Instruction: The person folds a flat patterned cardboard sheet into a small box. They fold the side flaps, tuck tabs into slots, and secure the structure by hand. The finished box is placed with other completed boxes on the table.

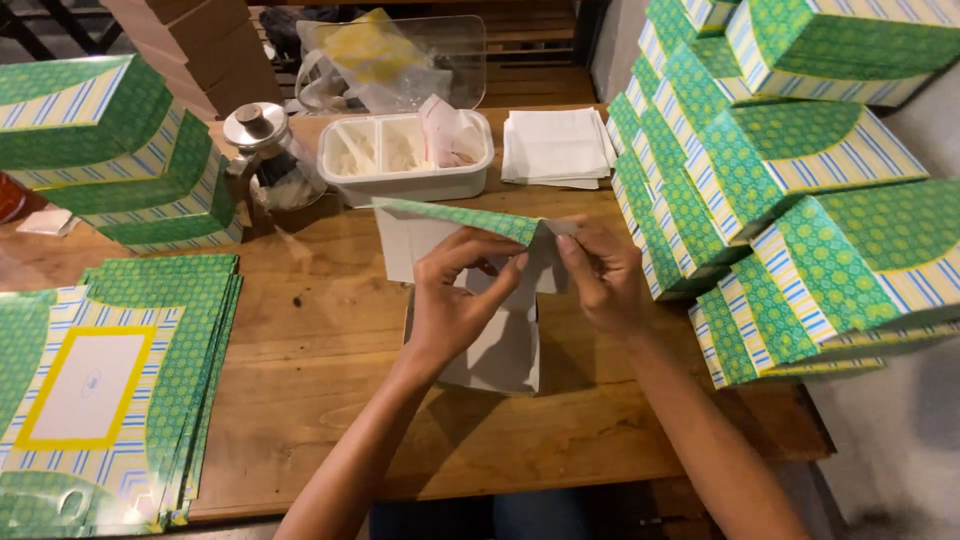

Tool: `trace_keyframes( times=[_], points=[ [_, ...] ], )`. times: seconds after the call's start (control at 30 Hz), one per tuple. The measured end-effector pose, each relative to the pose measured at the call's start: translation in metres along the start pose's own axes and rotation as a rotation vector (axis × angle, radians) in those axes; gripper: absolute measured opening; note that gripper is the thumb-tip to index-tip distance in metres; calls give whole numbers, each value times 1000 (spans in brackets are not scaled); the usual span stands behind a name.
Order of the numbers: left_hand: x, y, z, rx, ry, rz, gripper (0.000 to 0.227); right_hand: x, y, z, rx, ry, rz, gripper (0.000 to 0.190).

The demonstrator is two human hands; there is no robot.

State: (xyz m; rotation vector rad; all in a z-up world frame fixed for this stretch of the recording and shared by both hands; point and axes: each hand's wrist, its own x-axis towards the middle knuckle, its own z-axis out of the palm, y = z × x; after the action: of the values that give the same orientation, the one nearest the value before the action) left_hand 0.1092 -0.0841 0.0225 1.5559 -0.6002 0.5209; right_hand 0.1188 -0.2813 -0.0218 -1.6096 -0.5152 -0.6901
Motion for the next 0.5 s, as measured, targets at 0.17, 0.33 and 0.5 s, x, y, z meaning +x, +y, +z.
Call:
trace_keyframes(
  times=[0.17,0.33,0.5],
  points=[
    [2,2,-9,52,-57,-2,9,6,-26,14,91,69,68,11],
    [2,-1,-10,113,-32,60,10,-4,3,6,156,121,123,12],
    [1,2,-9,133,-20,72,11,-3,5,4,179,115,128,12]
  ],
)
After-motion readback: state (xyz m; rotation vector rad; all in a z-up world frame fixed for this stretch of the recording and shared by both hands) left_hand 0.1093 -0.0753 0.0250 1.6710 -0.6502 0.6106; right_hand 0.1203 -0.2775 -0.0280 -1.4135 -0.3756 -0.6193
